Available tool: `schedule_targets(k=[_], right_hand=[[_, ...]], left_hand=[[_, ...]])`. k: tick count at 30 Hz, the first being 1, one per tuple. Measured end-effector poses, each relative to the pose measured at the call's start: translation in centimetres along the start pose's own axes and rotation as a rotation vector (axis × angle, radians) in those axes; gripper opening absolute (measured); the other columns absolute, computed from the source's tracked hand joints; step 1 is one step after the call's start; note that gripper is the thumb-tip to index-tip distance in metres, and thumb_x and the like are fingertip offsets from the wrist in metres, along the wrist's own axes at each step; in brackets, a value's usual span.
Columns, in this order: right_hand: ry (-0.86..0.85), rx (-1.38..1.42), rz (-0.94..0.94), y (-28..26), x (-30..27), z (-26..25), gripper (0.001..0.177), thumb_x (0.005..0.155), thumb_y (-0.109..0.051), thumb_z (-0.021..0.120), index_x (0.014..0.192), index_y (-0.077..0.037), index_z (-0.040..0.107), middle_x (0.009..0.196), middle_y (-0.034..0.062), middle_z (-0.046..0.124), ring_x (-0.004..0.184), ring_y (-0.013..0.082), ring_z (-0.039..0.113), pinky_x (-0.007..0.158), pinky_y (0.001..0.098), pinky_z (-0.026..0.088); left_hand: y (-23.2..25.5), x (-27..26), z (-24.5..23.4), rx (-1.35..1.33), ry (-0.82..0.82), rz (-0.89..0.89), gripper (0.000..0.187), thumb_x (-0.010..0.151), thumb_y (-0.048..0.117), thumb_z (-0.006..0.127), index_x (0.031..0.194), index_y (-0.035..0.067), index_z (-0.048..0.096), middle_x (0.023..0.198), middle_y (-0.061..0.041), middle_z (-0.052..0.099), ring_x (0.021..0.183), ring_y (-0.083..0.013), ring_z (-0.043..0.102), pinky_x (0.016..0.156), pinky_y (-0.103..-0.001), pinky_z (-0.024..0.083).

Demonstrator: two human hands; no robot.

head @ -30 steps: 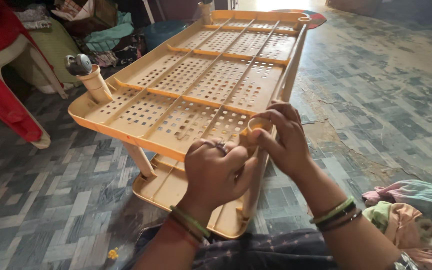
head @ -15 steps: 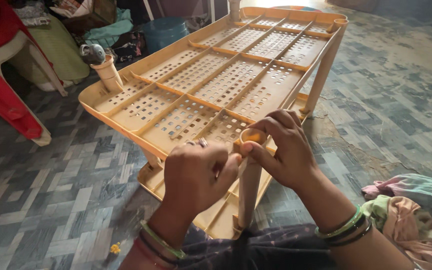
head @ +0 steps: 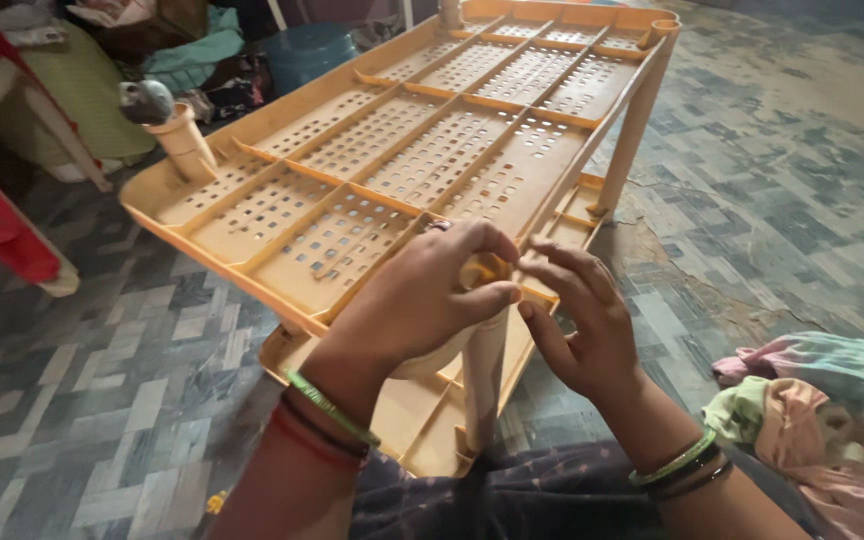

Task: The person sits on the floor and takes apart a two-tier plastic utility table, pulling the black caster wheels off the leg sockets and detaching the legs from the shelves. They then press the legs and wheels back onto the shelves, flip the table upright, and press on the top to seat it.

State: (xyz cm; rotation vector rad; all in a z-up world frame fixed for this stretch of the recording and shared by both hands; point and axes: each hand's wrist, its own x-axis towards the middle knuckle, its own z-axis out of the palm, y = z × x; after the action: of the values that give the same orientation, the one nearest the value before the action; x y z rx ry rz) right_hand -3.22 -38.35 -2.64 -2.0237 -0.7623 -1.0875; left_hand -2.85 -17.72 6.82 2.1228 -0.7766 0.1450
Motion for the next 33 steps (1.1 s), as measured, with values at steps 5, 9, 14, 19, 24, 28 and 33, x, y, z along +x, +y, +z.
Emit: schedule_targets(k=[5,9,14,19,24,28,33], right_hand=[[-0.04,-0.066,0.034,2.1,-1.8,-0.6,0.021,0.089,-0.009,0.072,0.11,-0.009,0.074,0.127,0.0131,0.067,0.119,0.0325,0.065,0.102,0.0425,0.051],[-0.059,-0.04,0.096,3.0,-3.5,-0.5,0.018,0.087,-0.005,0.07,0.104,-0.009,0.075,0.12,0.0119,0.068,0.113,0.03,0.066,0.097,0.0409,0.053],[-0.1,-0.012,0.146,3.9,-5.4,-0.9,0.019,0.086,-0.003,0.07,0.102,-0.01,0.075,0.117,0.0123,0.068,0.11,0.0287,0.069,0.093,0.0389,0.055],[-0.113,0.03,0.217,5.1,-5.9,-1.3,0.019,0.086,-0.003,0.07,0.102,-0.011,0.075,0.117,0.0113,0.069,0.107,0.026,0.07,0.09,0.0364,0.057],[-0.057,-0.008,-0.001,7.7,-6.6,-2.7,0.033,0.081,-0.007,0.07,0.112,0.004,0.068,0.121,0.021,0.065,0.114,0.036,0.064,0.094,0.042,0.053],[-0.267,0.039,0.17,11.1,-7.2,-4.7,0.023,0.09,-0.013,0.069,0.111,-0.004,0.073,0.116,0.0096,0.074,0.107,0.0264,0.072,0.095,0.0383,0.057],[-0.494,0.077,0.727,16.6,-9.7,-6.5,0.027,0.089,-0.022,0.067,0.109,-0.007,0.075,0.106,0.0084,0.074,0.089,0.0199,0.076,0.077,0.0351,0.062]], left_hand=[[-0.3,0.3,0.2,0.061,0.021,0.081,0.037,0.081,0.027,0.081,0.111,0.01,0.067,0.104,-0.012,0.074,0.101,-0.0265,0.073,0.088,-0.037,0.055],[0.0,0.4,0.3,0.051,0.0,0.032,0.038,0.079,0.025,0.081,0.11,0.011,0.066,0.104,-0.012,0.074,0.103,-0.0259,0.073,0.087,-0.036,0.056],[1.0,0.3,0.5,0.07,0.003,-0.025,0.038,0.078,0.024,0.08,0.111,0.013,0.066,0.105,-0.011,0.073,0.102,-0.026,0.073,0.087,-0.036,0.056],[2.8,-0.2,1.9,0.536,0.255,0.27,0.031,0.079,0.024,0.081,0.107,0.015,0.068,0.111,-0.008,0.071,0.1,-0.0325,0.067,0.089,-0.048,0.046],[4.0,-1.6,7.3,0.307,0.243,0.516,0.024,0.093,0.017,0.072,0.115,0.016,0.064,0.124,-0.003,0.068,0.114,-0.0249,0.067,0.1,-0.041,0.05],[2.6,-0.9,13.3,0.075,0.1,0.355,0.03,0.091,0.019,0.072,0.119,0.013,0.065,0.125,-0.009,0.068,0.118,-0.0308,0.065,0.1,-0.044,0.049],[-3.6,1.0,19.3,-0.181,-0.05,-0.11,0.046,0.083,0.028,0.073,0.123,0.01,0.063,0.122,-0.015,0.067,0.12,-0.0328,0.062,0.101,-0.042,0.048]])
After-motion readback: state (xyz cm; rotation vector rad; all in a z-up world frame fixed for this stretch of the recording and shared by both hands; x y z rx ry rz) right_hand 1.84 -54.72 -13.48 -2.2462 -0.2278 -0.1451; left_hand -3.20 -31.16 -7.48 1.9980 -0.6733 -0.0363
